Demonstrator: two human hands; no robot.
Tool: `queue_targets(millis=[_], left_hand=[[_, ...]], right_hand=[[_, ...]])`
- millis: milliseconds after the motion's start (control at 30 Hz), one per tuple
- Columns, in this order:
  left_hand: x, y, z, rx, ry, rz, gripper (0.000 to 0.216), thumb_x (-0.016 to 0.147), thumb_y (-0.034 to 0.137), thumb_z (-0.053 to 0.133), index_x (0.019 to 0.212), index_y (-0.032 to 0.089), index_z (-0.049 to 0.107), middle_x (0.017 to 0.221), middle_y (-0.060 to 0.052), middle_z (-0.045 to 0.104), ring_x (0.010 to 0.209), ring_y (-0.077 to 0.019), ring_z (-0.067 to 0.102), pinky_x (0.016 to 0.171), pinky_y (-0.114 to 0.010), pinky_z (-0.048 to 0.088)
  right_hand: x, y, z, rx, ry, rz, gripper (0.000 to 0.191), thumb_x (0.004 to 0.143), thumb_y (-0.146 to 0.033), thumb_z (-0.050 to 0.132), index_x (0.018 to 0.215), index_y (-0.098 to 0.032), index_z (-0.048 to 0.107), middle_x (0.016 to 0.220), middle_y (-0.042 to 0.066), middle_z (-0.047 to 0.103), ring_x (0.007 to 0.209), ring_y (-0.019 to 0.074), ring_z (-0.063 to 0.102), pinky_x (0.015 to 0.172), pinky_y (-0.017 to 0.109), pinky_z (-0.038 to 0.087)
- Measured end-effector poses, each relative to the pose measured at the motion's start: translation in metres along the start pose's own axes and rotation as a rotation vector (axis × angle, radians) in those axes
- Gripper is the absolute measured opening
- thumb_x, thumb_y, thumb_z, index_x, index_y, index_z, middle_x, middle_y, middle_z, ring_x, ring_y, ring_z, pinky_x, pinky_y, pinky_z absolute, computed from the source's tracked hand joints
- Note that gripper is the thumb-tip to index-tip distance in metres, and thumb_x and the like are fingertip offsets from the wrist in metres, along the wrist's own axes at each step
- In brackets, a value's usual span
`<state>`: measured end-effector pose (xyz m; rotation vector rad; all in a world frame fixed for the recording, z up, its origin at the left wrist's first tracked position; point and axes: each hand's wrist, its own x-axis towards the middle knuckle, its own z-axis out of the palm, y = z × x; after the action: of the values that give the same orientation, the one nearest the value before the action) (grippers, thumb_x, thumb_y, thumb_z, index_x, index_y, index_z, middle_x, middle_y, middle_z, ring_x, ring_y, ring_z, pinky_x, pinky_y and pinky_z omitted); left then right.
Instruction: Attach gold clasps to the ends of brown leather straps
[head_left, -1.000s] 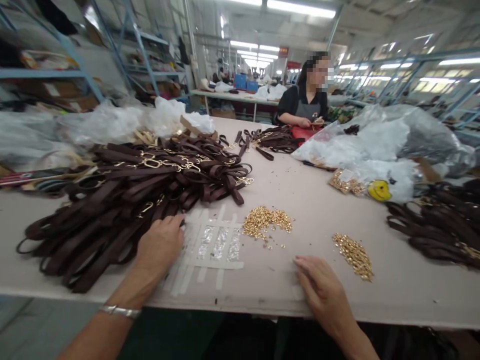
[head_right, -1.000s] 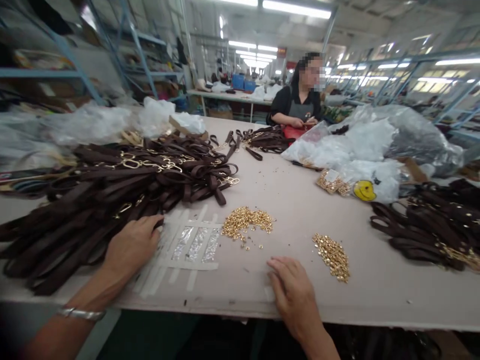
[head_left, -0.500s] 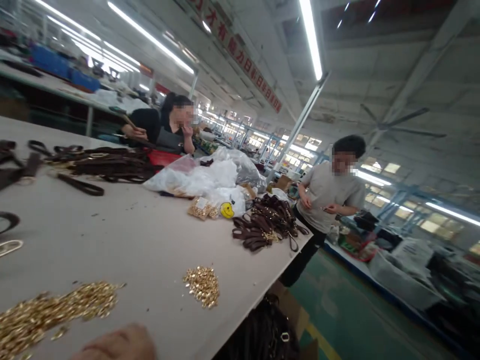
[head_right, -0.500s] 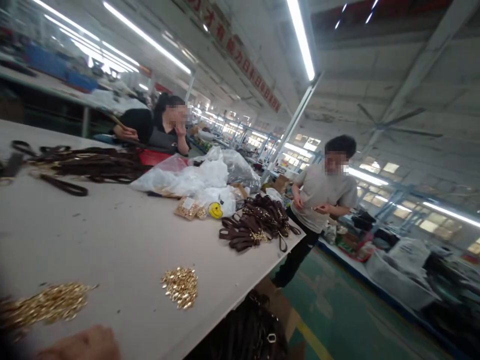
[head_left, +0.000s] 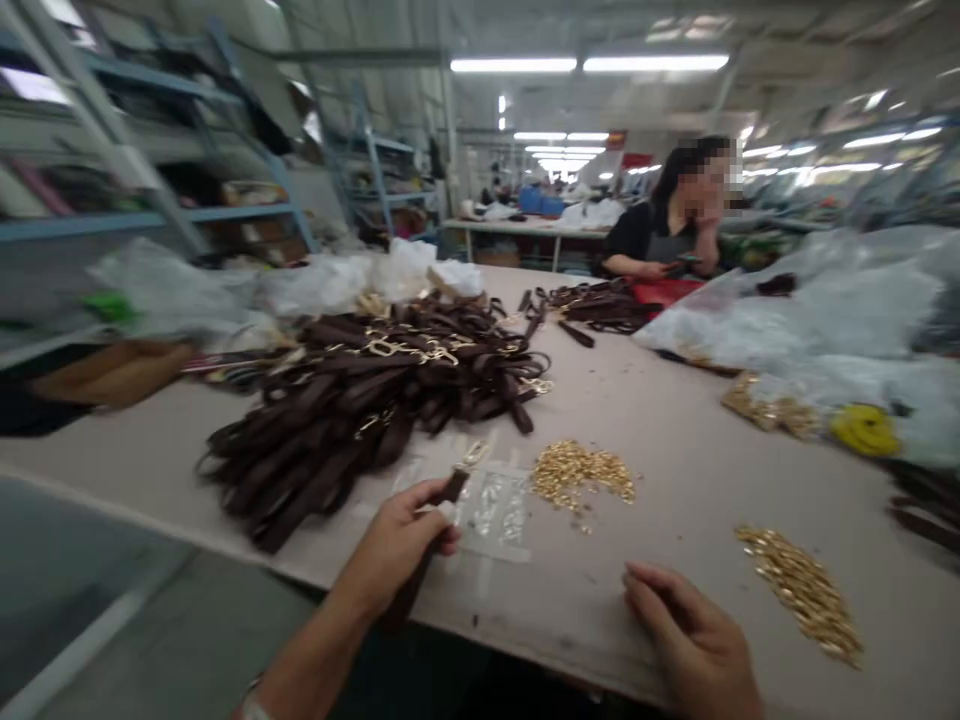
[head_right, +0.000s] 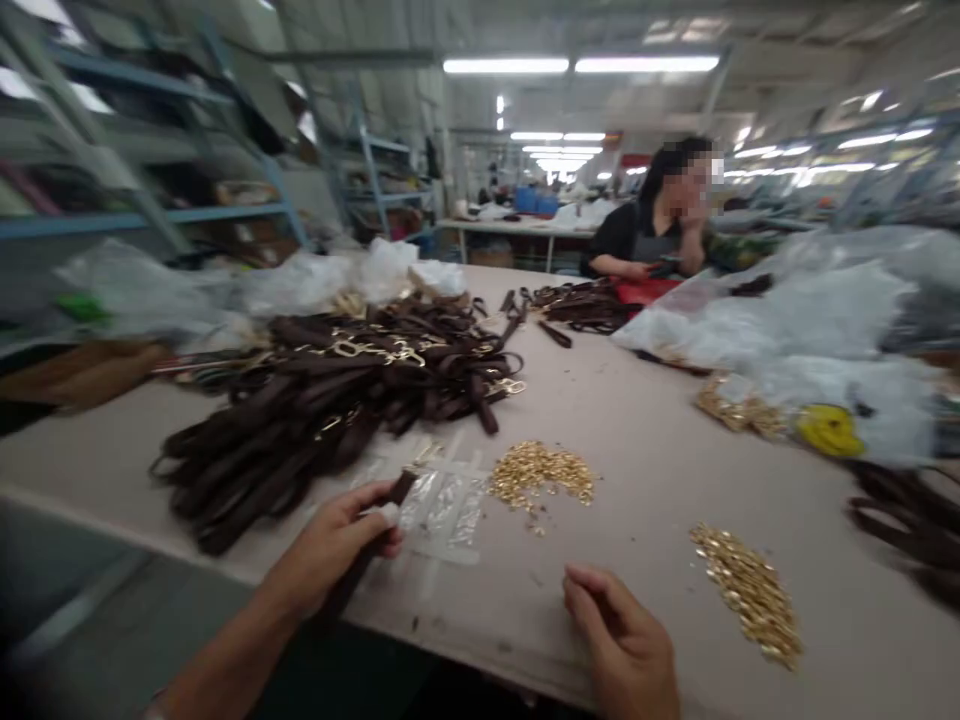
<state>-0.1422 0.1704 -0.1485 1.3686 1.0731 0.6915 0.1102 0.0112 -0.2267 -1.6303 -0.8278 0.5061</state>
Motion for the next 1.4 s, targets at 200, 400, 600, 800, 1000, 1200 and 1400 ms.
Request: queue_targets(millis=[200,400,600,800,1000,1200,1400], left_hand=[[-0.029,-0.015,0.023,-0.364,-0.11,-0.157,0.02,0.081,0.023,0.063,0.098,0.013,0.068,0.076,-0.003,0.068,0.057,-0.0071,0.052,0.053,-0.018,0.037],[-0.038,-0.019,0.049,-0.432,-0.181,-0.165,0.026,0.084,0.029,0.064,0.103,0.014,0.073,0.087,-0.004,0.07,0.074,-0.012,0.058,0.069,-0.022,0.044],[-0.045,-0.017,0.072,-0.382,-0.357,-0.047,0.035,0.078,0.011,0.06,0.109,0.021,0.073,0.099,-0.003,0.073,0.096,-0.0188,0.063,0.09,-0.032,0.047],[-0.048,-0.021,0.085,-0.182,-0.329,0.036,0.023,0.081,0.014,0.057,0.096,0.02,0.074,0.099,-0.005,0.071,0.093,-0.0214,0.063,0.087,-0.034,0.05],[-0.048,-0.021,0.087,0.033,-0.305,0.113,0.025,0.083,0.014,0.055,0.096,0.023,0.074,0.094,-0.004,0.067,0.091,-0.02,0.062,0.082,-0.031,0.049],[-0.045,-0.023,0.093,0.051,-0.33,0.137,0.027,0.084,0.017,0.056,0.102,0.027,0.073,0.098,-0.001,0.07,0.094,-0.0199,0.064,0.085,-0.031,0.049],[-0.034,-0.038,0.1,0.233,-0.269,0.194,0.027,0.082,0.024,0.06,0.105,0.03,0.073,0.104,0.0,0.072,0.096,-0.0222,0.066,0.079,-0.028,0.053]], right_hand=[[-0.017,-0.011,0.021,0.209,-0.184,0.159,0.027,0.072,-0.044,0.078,0.085,-0.02,0.074,0.067,0.003,0.071,0.066,0.0179,0.067,0.065,0.025,0.056],[-0.026,-0.024,0.036,0.361,-0.268,0.161,0.018,0.078,-0.035,0.076,0.089,-0.021,0.074,0.068,0.002,0.069,0.067,0.0157,0.064,0.066,0.026,0.053],[-0.035,-0.03,0.037,0.46,-0.305,0.185,0.012,0.08,-0.029,0.075,0.09,-0.023,0.072,0.069,0.0,0.068,0.068,0.014,0.063,0.067,0.026,0.051],[-0.036,-0.027,0.034,0.516,-0.334,0.283,0.015,0.079,-0.031,0.077,0.088,-0.021,0.074,0.069,0.0,0.068,0.065,0.0129,0.061,0.066,0.026,0.052],[-0.033,-0.022,0.029,0.481,-0.33,0.342,0.016,0.076,-0.031,0.079,0.087,-0.021,0.075,0.069,-0.001,0.069,0.064,0.0103,0.06,0.063,0.021,0.05],[-0.032,-0.031,0.027,0.4,-0.301,0.3,0.014,0.075,-0.033,0.078,0.081,-0.021,0.075,0.074,0.0,0.072,0.068,0.0131,0.062,0.067,0.024,0.051],[-0.029,-0.035,0.024,0.392,-0.275,0.221,0.011,0.074,-0.03,0.076,0.079,-0.02,0.076,0.078,0.0,0.071,0.072,0.0145,0.063,0.069,0.026,0.049]])
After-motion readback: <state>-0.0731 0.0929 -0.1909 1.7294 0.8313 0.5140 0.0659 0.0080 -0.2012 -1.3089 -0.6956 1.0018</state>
